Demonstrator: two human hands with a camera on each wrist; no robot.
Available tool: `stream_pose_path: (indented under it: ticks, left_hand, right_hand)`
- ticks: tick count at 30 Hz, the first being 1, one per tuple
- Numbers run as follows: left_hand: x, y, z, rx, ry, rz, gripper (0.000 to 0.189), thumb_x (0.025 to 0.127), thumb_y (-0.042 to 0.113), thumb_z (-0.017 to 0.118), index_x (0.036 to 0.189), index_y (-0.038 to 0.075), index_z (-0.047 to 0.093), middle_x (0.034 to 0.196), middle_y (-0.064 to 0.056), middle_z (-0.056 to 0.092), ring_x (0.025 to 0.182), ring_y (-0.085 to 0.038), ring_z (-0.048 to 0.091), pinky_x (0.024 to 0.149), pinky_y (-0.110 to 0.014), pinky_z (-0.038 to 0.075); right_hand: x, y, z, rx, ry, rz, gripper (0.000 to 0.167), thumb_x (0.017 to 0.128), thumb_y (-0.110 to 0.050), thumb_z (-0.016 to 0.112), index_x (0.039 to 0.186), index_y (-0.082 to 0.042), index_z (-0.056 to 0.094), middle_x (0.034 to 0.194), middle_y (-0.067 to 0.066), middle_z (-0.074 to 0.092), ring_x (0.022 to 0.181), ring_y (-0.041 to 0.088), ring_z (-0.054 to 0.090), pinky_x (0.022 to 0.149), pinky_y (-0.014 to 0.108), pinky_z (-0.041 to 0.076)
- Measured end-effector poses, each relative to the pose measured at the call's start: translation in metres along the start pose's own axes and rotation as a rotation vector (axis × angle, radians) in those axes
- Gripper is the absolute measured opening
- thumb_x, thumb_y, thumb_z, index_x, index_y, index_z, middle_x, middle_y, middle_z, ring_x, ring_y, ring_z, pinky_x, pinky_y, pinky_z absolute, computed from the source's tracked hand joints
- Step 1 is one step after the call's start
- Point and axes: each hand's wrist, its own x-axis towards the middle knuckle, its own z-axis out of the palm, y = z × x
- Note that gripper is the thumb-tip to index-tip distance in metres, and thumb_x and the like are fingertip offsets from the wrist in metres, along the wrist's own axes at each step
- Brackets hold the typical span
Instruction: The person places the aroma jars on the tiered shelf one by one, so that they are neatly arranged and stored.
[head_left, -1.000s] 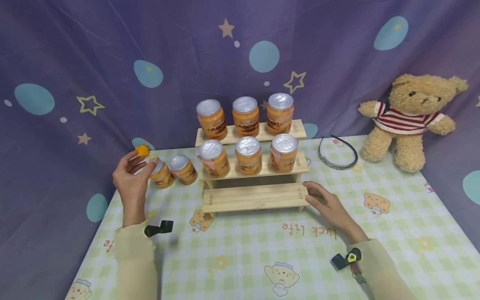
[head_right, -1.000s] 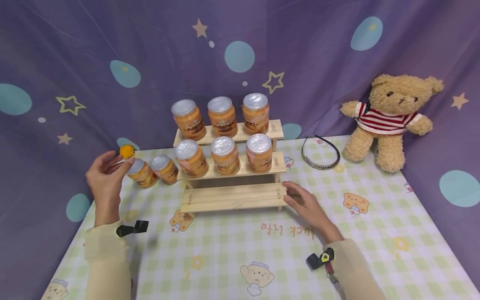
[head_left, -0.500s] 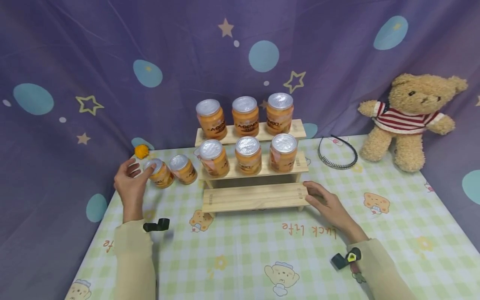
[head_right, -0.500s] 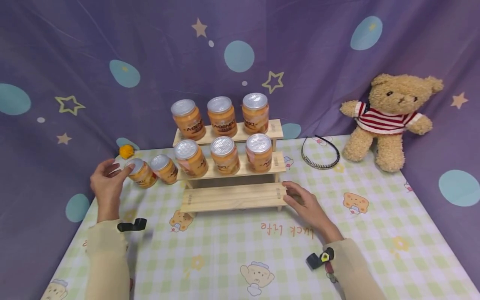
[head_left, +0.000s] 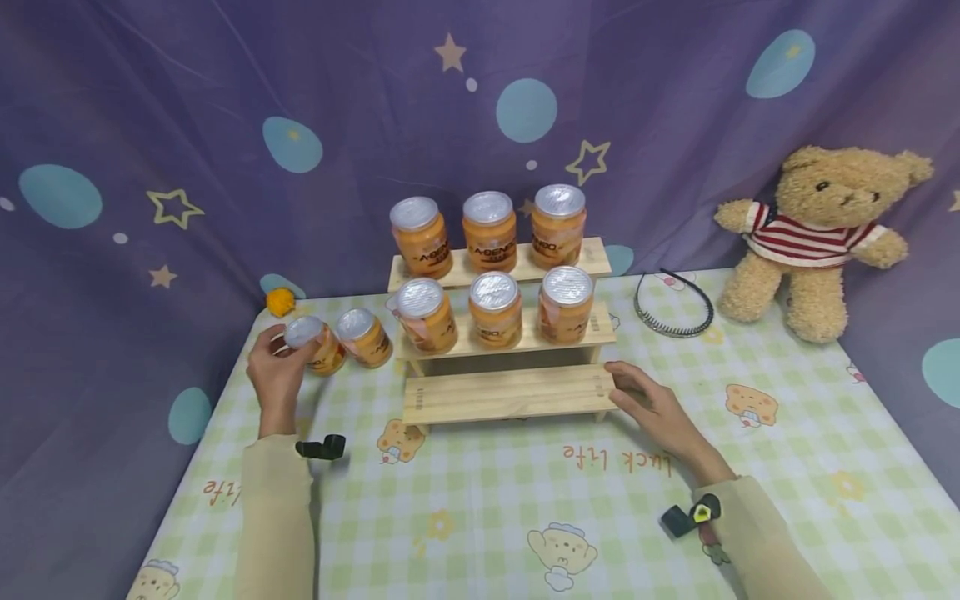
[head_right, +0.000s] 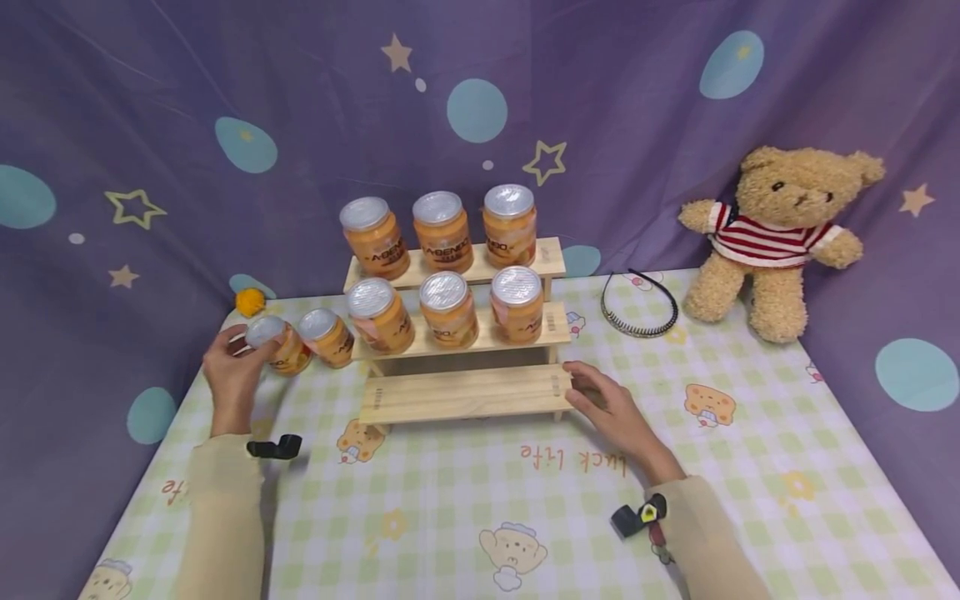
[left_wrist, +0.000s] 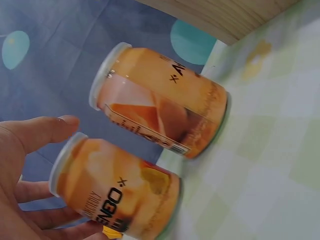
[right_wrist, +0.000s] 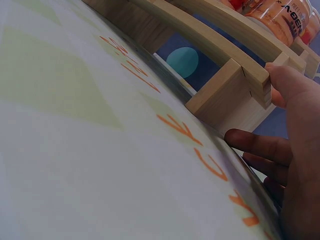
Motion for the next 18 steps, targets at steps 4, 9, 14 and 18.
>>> stream_pose_path:
  ticks: [4,9,14,18]
  left_hand:
    - [0.002,-0.006,0.003,0.025,0.015,0.018,0.065,0.077,0.028,0.084,0.134,0.008,0.059,0.126,-0.014,0.064,0.082,0.003,0.051,0.073,-0.011,0.042]
    - [0.004,-0.013,0.007,-0.007,0.027,0.032,0.063,0.077,0.026,0.085,0.131,0.005,0.061,0.120,-0.013,0.065,0.080,0.004,0.052,0.071,-0.008,0.043]
    - [0.005,-0.014,0.009,-0.027,0.031,0.029,0.066,0.076,0.029,0.087,0.132,0.005,0.061,0.120,-0.012,0.064,0.082,0.003,0.052,0.072,-0.008,0.043]
    - [0.005,-0.013,0.010,-0.023,0.035,0.024,0.067,0.075,0.031,0.088,0.132,0.006,0.062,0.121,-0.012,0.064,0.083,0.002,0.052,0.074,-0.010,0.043]
  right_hand:
    - [0.000,0.000,0.000,0.002,-0.004,-0.002,0.044,0.104,-0.022,0.054,0.148,-0.023,0.047,0.129,0.011,0.068,0.113,-0.005,0.061,0.098,0.012,0.046]
    - [0.000,0.000,0.000,-0.008,-0.004,-0.010,0.043,0.104,-0.022,0.054,0.147,-0.022,0.048,0.128,0.011,0.068,0.114,-0.001,0.063,0.098,0.014,0.047]
    - [0.000,0.000,0.000,-0.004,0.001,-0.008,0.043,0.104,-0.023,0.054,0.147,-0.021,0.048,0.129,0.012,0.068,0.114,0.001,0.063,0.097,0.013,0.047]
    - [-0.001,0.001,0.001,0.003,0.008,0.010,0.043,0.104,-0.025,0.055,0.146,-0.025,0.049,0.129,0.009,0.068,0.113,-0.002,0.062,0.097,0.012,0.046]
